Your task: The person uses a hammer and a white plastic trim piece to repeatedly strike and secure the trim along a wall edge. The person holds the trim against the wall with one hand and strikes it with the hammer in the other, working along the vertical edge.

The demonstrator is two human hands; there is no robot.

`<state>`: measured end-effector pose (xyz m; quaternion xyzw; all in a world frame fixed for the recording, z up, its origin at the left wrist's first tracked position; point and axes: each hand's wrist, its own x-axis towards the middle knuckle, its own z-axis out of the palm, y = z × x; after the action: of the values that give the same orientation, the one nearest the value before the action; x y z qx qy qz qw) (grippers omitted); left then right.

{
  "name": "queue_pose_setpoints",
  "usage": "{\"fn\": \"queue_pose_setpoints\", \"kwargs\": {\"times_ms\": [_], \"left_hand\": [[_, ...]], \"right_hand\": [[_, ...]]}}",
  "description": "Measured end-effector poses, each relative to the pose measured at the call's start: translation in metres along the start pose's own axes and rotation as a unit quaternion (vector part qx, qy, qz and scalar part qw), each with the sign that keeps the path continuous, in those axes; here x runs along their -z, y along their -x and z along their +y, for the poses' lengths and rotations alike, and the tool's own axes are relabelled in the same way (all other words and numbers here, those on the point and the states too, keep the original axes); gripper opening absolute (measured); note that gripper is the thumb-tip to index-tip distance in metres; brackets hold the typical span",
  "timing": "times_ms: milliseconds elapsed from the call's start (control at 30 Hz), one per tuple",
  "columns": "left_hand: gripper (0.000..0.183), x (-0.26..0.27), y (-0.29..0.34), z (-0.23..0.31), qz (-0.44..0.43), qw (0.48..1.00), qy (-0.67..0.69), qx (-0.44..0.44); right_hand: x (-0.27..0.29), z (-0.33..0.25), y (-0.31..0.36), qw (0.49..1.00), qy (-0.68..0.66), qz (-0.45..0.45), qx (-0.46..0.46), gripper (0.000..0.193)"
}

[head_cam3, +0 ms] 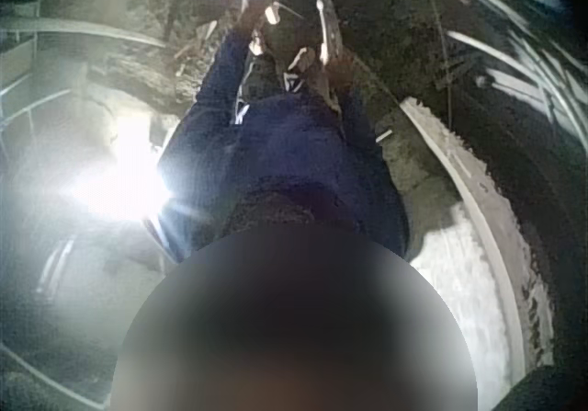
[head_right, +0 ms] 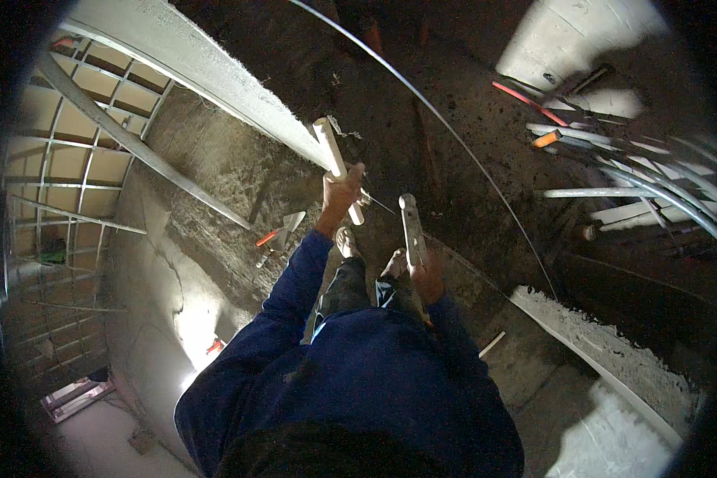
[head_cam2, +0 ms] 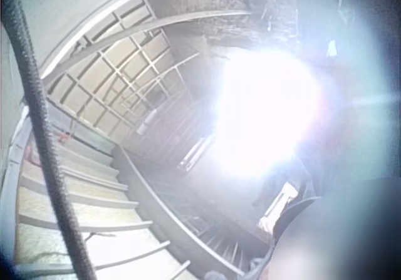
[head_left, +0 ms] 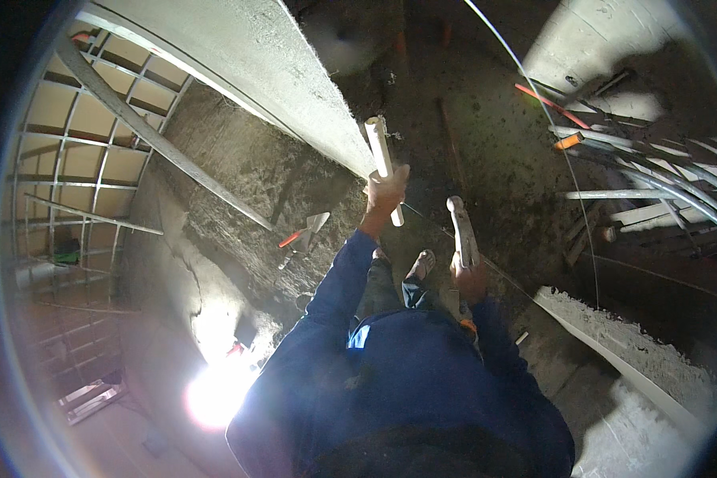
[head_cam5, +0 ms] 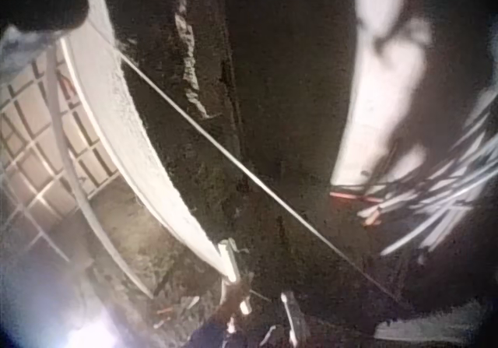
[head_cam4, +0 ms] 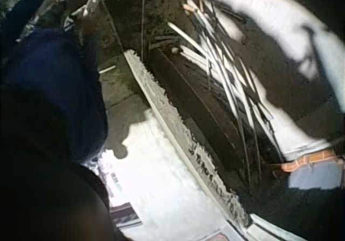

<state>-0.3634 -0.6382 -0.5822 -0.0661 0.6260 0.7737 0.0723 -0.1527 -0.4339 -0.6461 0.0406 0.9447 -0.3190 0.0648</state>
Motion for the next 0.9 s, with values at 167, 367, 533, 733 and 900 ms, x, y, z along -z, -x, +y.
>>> {"fn": "queue_pose_setpoints", "kwargs": {"times_ms": [167, 367, 533, 733, 900], "left_hand": [[0.036, 0.01, -0.002, 0.003, 0.166, 0.905, -0.354, -0.168], [0.032, 0.021, 0.048, 0.037, 0.022, 0.962, -0.266, -0.067], [0.041, 0.035, 0.112, 0.005, -0.016, 0.947, -0.308, 0.086], [0.042, 0.085, 0.063, 0.02, -0.041, 0.892, -0.442, -0.084], [0.027, 0.081, 0.048, 0.041, -0.047, 0.923, -0.35, -0.151]], "right_hand": [[0.013, -0.03, -0.005, 0.956, -0.038, 0.234, 0.174, 0.03], [0.038, -0.091, -0.043, 0.773, -0.631, -0.06, 0.031, 0.042], [0.075, -0.124, -0.041, 0.838, -0.522, -0.003, 0.161, 0.049], [0.038, -0.144, -0.007, 0.911, -0.4, 0.053, -0.078, 0.039], [-0.002, -0.159, 0.014, 0.918, -0.304, 0.03, -0.251, 0.049]]}}
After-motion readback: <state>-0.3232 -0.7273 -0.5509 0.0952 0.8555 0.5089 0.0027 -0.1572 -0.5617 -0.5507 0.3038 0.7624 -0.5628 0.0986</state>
